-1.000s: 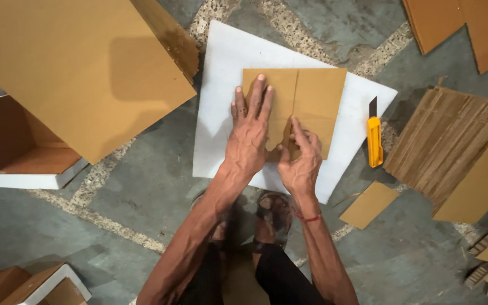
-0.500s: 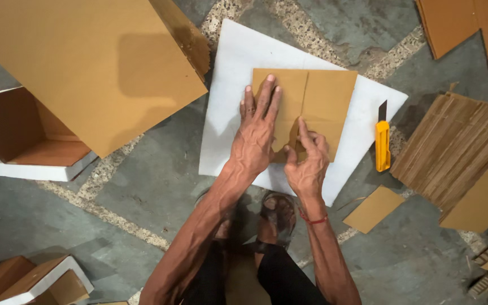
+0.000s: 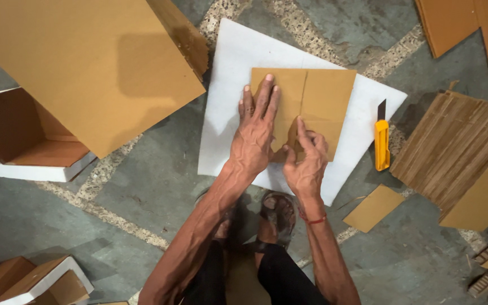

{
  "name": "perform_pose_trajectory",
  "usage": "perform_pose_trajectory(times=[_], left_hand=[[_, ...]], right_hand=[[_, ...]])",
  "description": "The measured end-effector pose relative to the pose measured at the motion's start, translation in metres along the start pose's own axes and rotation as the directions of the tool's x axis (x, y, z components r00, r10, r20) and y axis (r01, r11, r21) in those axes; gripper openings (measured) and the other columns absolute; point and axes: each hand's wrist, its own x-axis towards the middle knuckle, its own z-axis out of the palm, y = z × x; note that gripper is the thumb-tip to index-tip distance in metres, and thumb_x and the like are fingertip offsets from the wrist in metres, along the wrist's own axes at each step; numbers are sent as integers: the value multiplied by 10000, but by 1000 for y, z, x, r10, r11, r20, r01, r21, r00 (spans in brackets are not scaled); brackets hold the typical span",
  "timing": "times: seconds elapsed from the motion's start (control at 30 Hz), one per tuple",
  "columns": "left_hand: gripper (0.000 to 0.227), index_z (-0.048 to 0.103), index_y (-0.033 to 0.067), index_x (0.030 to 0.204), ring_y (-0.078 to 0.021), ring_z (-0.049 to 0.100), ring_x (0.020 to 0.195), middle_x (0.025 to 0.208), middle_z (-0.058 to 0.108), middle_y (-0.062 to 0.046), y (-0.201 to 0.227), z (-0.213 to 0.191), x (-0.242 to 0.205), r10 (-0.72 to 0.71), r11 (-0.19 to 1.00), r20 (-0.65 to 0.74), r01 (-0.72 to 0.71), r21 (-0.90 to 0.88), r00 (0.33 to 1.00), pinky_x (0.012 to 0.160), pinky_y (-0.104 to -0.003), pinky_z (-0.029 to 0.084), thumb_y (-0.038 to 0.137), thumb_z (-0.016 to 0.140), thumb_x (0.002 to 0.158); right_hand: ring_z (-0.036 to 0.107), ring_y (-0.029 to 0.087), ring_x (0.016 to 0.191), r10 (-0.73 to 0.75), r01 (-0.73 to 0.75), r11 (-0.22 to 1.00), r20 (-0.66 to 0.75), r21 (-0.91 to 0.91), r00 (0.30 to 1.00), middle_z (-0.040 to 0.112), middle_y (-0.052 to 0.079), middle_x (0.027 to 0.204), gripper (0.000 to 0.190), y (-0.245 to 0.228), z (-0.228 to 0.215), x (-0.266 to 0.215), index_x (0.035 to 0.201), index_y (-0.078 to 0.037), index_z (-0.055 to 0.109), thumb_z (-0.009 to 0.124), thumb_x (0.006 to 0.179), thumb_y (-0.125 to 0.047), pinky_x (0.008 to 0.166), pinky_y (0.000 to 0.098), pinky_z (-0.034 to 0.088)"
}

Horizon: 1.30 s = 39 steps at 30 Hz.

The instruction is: The person cuts rectangular pieces of cardboard in half using a yellow utility knife on a white cutting board. They fold the cardboard to align the cut, slice through the material, and then stack the resulting pieces.

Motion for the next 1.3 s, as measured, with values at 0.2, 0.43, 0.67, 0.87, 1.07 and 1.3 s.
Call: perform_pose_trajectory(times=[0.2,0.43,0.67,0.87,1.07,1.3], left_hand=[[1092,257,149,1578,-524,76,1502,1650,54,-195,14,11,4,-69,963,72,48,264,995,1173,-712,59,94,827,649],[1135,175,43,1607,-417,44,1563,1693,64,-124,21,1,30,40,957,159,-84,278,986,1276,-568,52,202,808,679],[1170,108,28,1646,-456,41,1561,1713,62,-147,12,13,46,109,839,147,-170,516,983,1262,-586,80,112,785,695],[1219,93,29,1649,-461,18,1561,1711,52,-142,8,18,46,85,847,187,-170,504,979,1266,-594,69,103,800,659],[1315,66,31,1649,-457,-12,1564,1717,32,-138,11,8,45,88,879,217,-178,442,972,1273,-589,44,98,838,586],[1647,-12,31,1622,-463,-78,1567,1717,-44,-145,24,-5,47,-36,909,364,-121,399,931,1290,-604,-11,386,1008,378]], right_hand=[[593,374,1079,-56,57,998,-42,16,998,610,190,1107,665,3,0,-1,1475,-112,582,695,832,11,963,452,499],[602,368,1041,-60,62,997,-71,33,996,624,170,1070,636,5,2,-2,1448,-102,608,698,830,15,939,440,511],[665,303,1057,36,-60,969,101,240,994,643,147,1181,658,5,-26,-7,1445,-103,597,758,820,20,906,379,548],[616,341,1151,-129,111,977,91,183,987,599,164,1254,713,15,-31,-14,1394,-28,598,849,727,-8,963,401,529],[592,344,1173,-143,132,983,81,129,986,590,158,1266,684,21,-27,-18,1385,-20,619,840,738,-8,973,402,524],[601,332,1154,-134,126,984,58,125,989,589,153,1255,651,27,-20,-20,1370,-20,631,849,757,-27,957,400,524]])
